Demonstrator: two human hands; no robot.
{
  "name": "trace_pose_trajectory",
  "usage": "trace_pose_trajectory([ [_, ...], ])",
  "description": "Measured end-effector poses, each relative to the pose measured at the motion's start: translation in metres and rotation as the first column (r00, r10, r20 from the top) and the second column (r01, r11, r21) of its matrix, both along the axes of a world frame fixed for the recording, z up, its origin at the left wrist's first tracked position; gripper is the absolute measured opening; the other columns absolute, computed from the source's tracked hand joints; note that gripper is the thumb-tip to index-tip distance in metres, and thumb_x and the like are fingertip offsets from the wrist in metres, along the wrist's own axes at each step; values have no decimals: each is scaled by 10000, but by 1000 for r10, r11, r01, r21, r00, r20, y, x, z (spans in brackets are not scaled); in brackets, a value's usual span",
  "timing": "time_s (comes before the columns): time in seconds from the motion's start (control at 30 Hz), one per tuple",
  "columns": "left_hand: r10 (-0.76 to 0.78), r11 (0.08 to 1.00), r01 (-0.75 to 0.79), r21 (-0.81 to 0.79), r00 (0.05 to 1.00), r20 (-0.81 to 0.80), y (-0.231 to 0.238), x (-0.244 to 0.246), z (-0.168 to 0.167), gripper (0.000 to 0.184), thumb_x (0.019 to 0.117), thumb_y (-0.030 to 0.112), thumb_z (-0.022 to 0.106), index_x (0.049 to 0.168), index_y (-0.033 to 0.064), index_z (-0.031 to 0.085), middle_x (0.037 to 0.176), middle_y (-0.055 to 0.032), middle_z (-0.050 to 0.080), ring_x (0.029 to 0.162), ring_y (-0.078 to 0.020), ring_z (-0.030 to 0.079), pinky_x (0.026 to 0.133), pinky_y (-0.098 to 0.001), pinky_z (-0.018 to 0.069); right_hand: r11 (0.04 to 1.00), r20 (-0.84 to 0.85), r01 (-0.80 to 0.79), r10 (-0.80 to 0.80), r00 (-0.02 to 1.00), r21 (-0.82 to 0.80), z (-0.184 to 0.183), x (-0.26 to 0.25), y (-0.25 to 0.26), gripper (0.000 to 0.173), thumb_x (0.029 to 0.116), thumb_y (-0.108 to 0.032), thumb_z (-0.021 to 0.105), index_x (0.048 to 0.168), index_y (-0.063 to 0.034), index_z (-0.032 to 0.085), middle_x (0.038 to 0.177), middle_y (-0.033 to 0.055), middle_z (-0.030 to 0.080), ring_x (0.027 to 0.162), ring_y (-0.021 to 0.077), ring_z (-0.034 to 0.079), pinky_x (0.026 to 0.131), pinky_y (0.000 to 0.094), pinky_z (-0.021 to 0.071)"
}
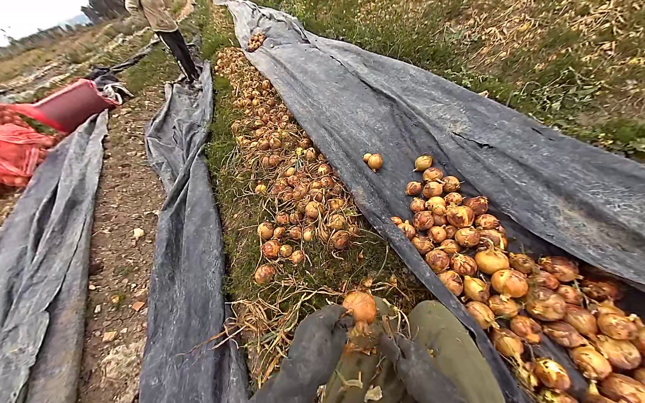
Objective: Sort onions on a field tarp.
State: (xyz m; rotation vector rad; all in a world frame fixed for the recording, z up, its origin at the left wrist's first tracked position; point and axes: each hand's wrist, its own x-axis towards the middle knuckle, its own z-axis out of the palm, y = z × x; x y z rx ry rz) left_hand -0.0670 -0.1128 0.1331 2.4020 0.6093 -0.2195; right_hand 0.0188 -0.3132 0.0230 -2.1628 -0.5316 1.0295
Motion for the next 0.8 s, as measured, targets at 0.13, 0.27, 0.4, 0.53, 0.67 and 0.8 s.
trace_pose_trajectory([
  [0.13,-181,946,145,291,978,103,-8,3,1,331,1037,263,525,1273,158,734,1145,-78,764,1062,-261,736,911,-481,597,991,5,-62,62,998,120,8,-2,12,707,1022,-684,309,1272,-138,682,1112,123,714,1063,256,683,955,513,526],
  [0.27,-289,928,351,126,891,-350,-13,13,14,381,1079,318,442,1344,152,659,1224,-161,719,1120,-387,694,908,-621,546,933,-216,258,-206,954,250,16,-6,37,646,1031,-650,338,1197,-97,627,885,86,641,725,195,644,656,419,566],
  [0.4,-520,832,553,-37,755,-399,-16,29,9,376,1067,313,480,1215,29,677,1192,-241,688,1086,-465,670,879,-680,503,955,-359,274,-219,907,111,90,-1,32,493,1111,-432,322,1281,-28,549,895,78,603,678,144,592,633,336,526],
  [0.53,-277,932,358,52,797,-537,24,61,3,408,1094,330,416,1252,41,657,1244,-227,684,1183,-433,649,970,-642,498,934,337,15,-143,931,356,36,27,29,575,1058,-490,400,922,-44,736,725,65,673,685,142,664,668,374,560],
  [0.67,7,940,125,318,924,-382,110,34,-46,421,1067,281,430,1214,-4,702,1167,-291,707,1079,-486,688,890,-668,534,949,595,30,-220,773,313,51,104,40,639,1043,-573,322,1229,-86,692,814,106,683,693,250,671,635,491,571],
  [0.8,203,968,-68,240,771,-603,179,58,-41,506,1024,37,481,1527,86,485,1571,-201,457,1480,-394,392,1216,-555,297,943,503,218,-320,803,253,84,132,54,543,1020,-454,526,1344,-31,631,956,189,716,831,334,682,753,572,534],
])
